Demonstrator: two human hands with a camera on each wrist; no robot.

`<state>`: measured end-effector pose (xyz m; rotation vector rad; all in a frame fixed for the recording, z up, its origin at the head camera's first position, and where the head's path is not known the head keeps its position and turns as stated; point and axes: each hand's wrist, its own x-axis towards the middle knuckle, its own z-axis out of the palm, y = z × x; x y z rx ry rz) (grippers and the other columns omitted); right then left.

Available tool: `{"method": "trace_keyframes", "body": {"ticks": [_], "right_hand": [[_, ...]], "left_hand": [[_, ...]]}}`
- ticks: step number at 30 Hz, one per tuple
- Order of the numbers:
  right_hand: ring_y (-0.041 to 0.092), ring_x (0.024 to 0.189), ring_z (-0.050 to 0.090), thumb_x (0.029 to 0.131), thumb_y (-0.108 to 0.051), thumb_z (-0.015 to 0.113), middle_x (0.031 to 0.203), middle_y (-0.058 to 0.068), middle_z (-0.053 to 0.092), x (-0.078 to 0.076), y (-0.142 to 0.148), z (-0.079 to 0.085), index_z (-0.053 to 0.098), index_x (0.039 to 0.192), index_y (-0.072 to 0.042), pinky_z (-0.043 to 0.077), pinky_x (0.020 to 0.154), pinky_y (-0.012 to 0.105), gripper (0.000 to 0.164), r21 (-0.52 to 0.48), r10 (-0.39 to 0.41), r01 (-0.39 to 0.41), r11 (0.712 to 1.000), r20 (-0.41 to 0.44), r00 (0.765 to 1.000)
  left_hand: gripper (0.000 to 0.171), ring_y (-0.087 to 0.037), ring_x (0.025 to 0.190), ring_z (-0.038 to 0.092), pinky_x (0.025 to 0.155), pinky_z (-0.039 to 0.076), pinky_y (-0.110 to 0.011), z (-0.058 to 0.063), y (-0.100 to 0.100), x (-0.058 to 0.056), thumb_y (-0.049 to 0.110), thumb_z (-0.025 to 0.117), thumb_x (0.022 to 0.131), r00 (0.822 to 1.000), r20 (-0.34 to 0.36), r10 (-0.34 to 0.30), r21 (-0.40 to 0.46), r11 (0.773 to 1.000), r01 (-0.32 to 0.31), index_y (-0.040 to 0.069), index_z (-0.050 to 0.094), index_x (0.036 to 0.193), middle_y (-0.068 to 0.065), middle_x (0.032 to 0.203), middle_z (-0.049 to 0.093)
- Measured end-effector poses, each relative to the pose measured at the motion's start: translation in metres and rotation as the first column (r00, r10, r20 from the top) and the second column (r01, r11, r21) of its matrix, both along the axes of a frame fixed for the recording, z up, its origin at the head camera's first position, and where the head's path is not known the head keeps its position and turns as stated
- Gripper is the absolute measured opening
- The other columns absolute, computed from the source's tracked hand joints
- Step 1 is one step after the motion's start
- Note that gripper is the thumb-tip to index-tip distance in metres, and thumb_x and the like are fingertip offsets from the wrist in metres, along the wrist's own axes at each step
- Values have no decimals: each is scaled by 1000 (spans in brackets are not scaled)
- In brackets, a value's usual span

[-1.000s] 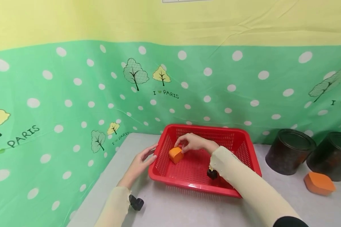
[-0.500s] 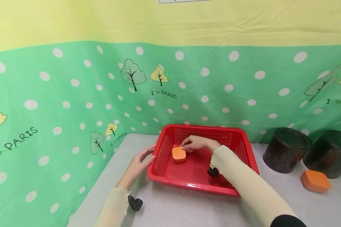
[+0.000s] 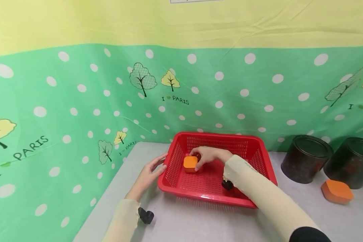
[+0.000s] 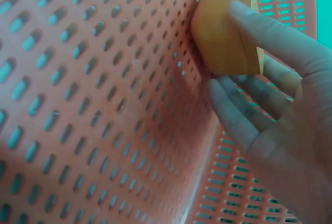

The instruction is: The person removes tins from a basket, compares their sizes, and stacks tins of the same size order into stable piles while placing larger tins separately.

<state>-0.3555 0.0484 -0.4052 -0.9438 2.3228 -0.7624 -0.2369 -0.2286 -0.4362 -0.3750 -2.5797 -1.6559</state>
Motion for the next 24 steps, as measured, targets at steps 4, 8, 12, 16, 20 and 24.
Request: {"method": "trace_keyframes", "body": {"ticks": [4,8,12,16,20,24], "right_hand": [[20,109,63,81,-17,83,119,8,66,2,4,9,59,126,-4,53,99,33,53,-69,3,-4,998,-17,1000],[21,115,64,83,-16,79,124,10,66,5,12,28,58,131,-3,53,104,37,54,-121,7,-8,993,-15,1000],[23,116,63,85,-14,77,128,11,64,15,30,54,56,134,-2,53,104,37,54,-169,-3,0,986,-15,1000],[26,118,62,87,-12,74,129,14,62,32,57,81,54,136,-1,53,105,40,55,-251,-16,10,968,-24,1000],[28,119,60,88,-13,73,130,13,60,54,95,103,53,138,-4,53,105,43,54,-290,-70,49,956,-60,996],[23,115,61,89,-11,71,130,12,59,82,144,113,53,138,-6,58,97,34,52,-324,-136,94,941,-108,985]], "left_hand": [[53,-36,142,45,115,36,-59,-1,2,1,26,64,98,1000,3,6,1,1000,-6,17,49,148,-10,153,48],[53,-35,142,45,116,35,-60,-1,1,1,26,63,98,1000,-4,1,11,1000,-1,16,48,148,-10,155,47],[53,-36,142,45,116,34,-59,-1,1,0,24,63,99,1000,2,-11,23,1000,11,13,48,148,-11,155,46],[53,-36,142,45,116,35,-59,-1,1,0,23,63,99,1000,0,-8,24,1000,8,13,48,148,-11,155,47],[52,-36,142,45,115,36,-59,0,0,-1,23,62,99,1000,-13,-15,20,1000,15,13,48,148,-11,155,46],[52,-35,141,47,114,38,-56,-2,0,1,22,61,99,1000,-19,-21,3,1000,21,13,47,149,-11,154,47]]}}
